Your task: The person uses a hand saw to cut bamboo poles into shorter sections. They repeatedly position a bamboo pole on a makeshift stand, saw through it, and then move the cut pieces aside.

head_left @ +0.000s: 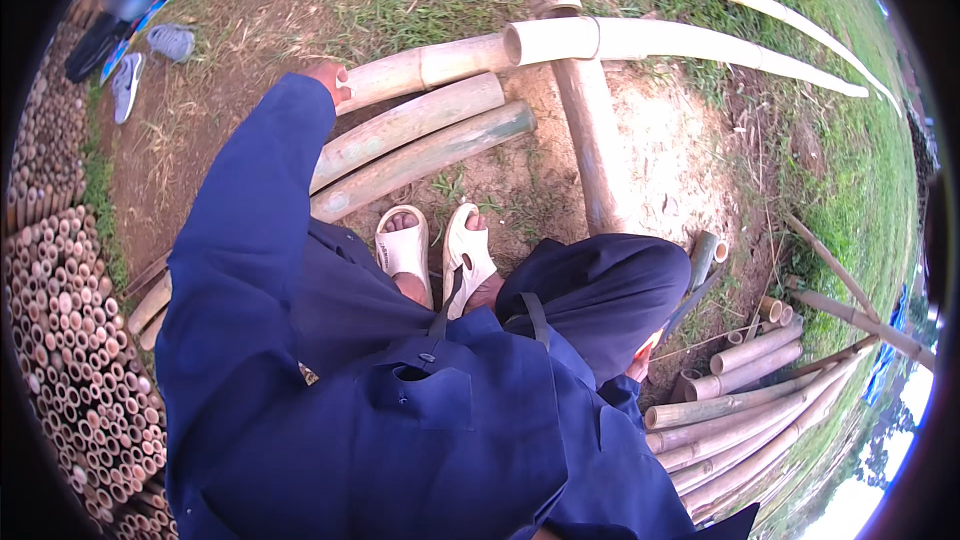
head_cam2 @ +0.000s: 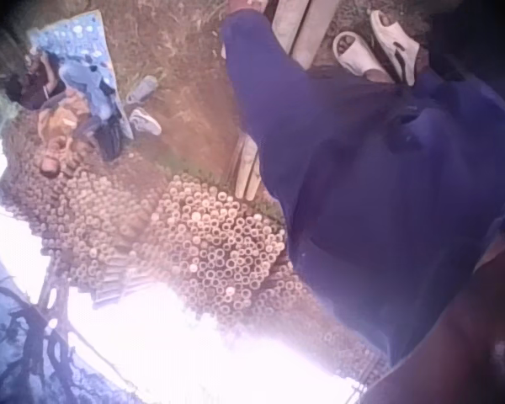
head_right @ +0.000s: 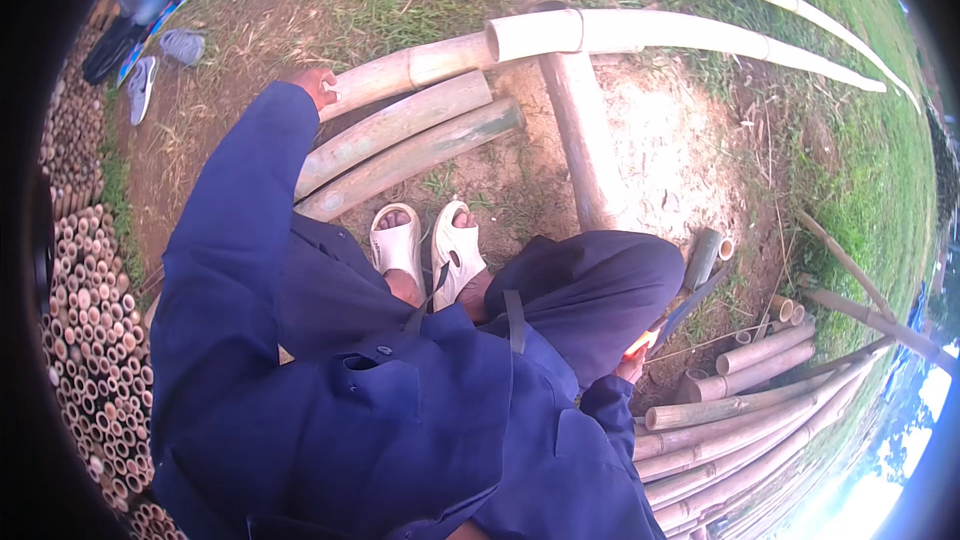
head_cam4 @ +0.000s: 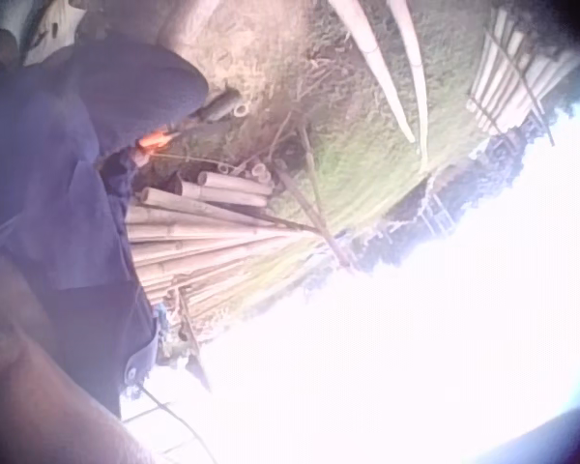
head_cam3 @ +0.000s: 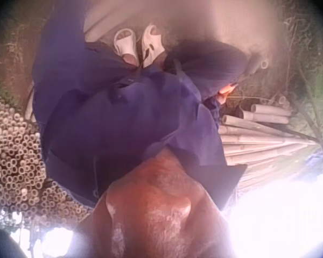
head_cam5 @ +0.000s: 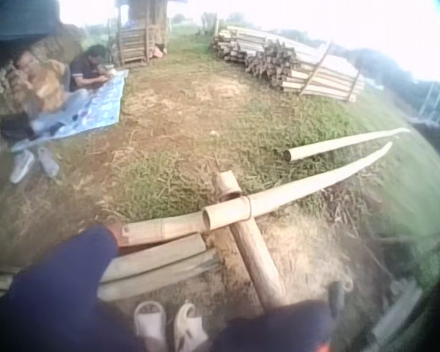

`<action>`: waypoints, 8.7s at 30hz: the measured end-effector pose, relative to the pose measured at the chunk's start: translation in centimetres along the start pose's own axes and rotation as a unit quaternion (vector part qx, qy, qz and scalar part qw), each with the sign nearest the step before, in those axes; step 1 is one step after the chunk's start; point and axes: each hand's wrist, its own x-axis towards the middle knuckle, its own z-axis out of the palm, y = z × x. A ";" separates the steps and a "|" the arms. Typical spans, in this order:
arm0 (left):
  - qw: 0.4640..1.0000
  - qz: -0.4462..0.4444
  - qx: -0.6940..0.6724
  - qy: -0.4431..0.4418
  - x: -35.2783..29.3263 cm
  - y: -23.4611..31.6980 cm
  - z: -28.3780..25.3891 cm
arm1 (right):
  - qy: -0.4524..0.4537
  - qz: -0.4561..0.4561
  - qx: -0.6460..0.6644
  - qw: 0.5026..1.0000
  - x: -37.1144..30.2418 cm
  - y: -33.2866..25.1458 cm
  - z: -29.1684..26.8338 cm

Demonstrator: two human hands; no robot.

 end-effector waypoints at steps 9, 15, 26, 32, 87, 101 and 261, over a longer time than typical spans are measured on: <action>0.957 -0.082 -0.201 0.192 -11.6 -16.9 2.9 | 0.038 -0.122 0.082 0.988 10.7 -16.0 -7.2; 0.932 -0.243 -0.193 0.189 -13.4 -22.8 16.7 | -0.252 -0.358 0.203 0.876 11.3 -38.0 6.2; 0.952 -0.261 -0.144 0.077 -9.8 -18.2 16.9 | -0.318 -0.231 0.128 0.911 12.1 -48.9 29.2; 0.964 -0.247 -0.096 -0.025 -9.6 -18.4 16.9 | -0.386 -0.172 0.144 0.895 12.6 -50.9 29.4; 0.995 -0.003 -0.094 -0.017 -22.7 -10.8 18.7 | -0.169 -0.675 -0.202 0.689 12.5 -40.5 14.5; 0.947 0.194 -0.132 0.221 -5.6 14.2 -14.7 | -0.206 -0.558 -0.186 0.782 15.4 -36.2 11.1; 0.945 0.088 0.232 0.215 -24.6 -16.4 1.7 | -0.133 -0.661 -0.110 0.731 12.7 -31.8 10.9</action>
